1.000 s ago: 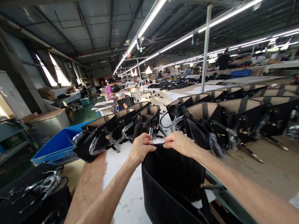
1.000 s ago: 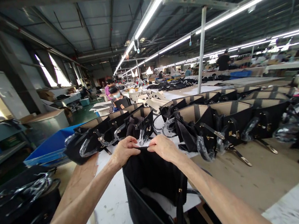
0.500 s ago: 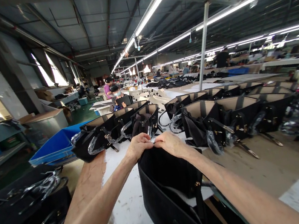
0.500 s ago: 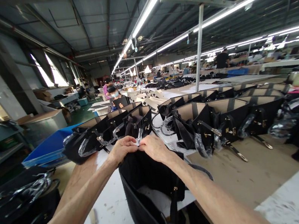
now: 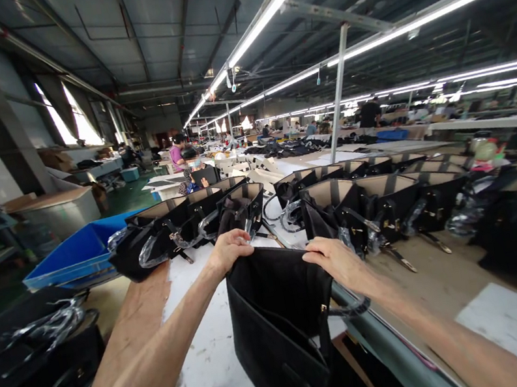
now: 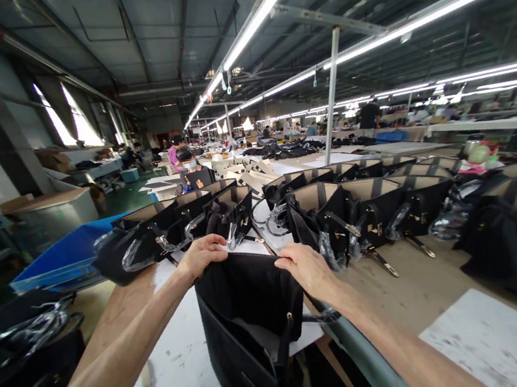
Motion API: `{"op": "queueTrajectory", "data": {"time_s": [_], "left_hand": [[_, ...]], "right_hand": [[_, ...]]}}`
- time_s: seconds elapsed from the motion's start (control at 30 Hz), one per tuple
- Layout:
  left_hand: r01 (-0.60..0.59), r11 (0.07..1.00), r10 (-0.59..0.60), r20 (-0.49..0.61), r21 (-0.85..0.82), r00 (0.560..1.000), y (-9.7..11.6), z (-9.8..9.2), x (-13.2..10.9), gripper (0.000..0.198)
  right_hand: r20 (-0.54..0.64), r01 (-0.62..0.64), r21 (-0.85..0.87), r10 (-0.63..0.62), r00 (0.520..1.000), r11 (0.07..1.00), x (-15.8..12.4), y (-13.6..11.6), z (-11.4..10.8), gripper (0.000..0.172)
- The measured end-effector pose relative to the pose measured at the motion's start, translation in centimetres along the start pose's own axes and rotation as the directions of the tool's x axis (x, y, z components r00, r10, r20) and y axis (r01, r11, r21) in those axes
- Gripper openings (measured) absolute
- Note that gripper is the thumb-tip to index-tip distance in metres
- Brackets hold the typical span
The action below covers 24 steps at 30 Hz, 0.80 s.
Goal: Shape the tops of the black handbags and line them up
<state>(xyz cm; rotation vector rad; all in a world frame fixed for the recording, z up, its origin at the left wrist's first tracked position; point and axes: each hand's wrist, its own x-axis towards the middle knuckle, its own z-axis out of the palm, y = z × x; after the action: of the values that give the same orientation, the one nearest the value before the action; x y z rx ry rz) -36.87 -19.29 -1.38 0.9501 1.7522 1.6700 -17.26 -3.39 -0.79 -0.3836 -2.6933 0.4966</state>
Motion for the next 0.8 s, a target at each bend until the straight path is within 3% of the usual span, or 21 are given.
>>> {"op": "queueTrajectory", "data": {"time_s": [0.27, 0.43, 0.57, 0.67, 0.8], "left_hand": [[0.023, 0.998, -0.025, 0.021, 0.059, 0.999, 0.2, -0.3, 0.1, 0.029], [0.009, 0.999, -0.010, 0.033, 0.037, 0.999, 0.5, -0.4, -0.2, 0.028], [-0.030, 1.000, 0.028, 0.121, 0.008, 0.992, 1.3, -0.3, -0.1, 0.027], [-0.043, 0.999, 0.043, 0.172, -0.003, 0.984, 2.4, 0.5, 0.7, 0.029], [-0.052, 0.998, 0.057, 0.303, -0.027, 0.951, 3.7, 3.1, 2.3, 0.032]], "right_hand": [[-0.023, 0.010, 0.111, -0.007, 1.000, 0.994, -1.6, 0.1, -0.4, 0.020], [-0.074, 0.005, 0.058, -0.001, 0.997, 0.998, -2.5, -0.7, -0.3, 0.026], [-0.053, -0.007, -0.022, 0.005, 0.999, 1.000, -4.2, -2.6, -0.7, 0.028], [-0.053, -0.073, -0.051, 0.070, 0.996, 0.996, -6.1, -4.3, -1.5, 0.028], [0.000, -0.162, -0.080, 0.162, 0.987, 0.984, -8.2, -6.3, -1.7, 0.030]]}}
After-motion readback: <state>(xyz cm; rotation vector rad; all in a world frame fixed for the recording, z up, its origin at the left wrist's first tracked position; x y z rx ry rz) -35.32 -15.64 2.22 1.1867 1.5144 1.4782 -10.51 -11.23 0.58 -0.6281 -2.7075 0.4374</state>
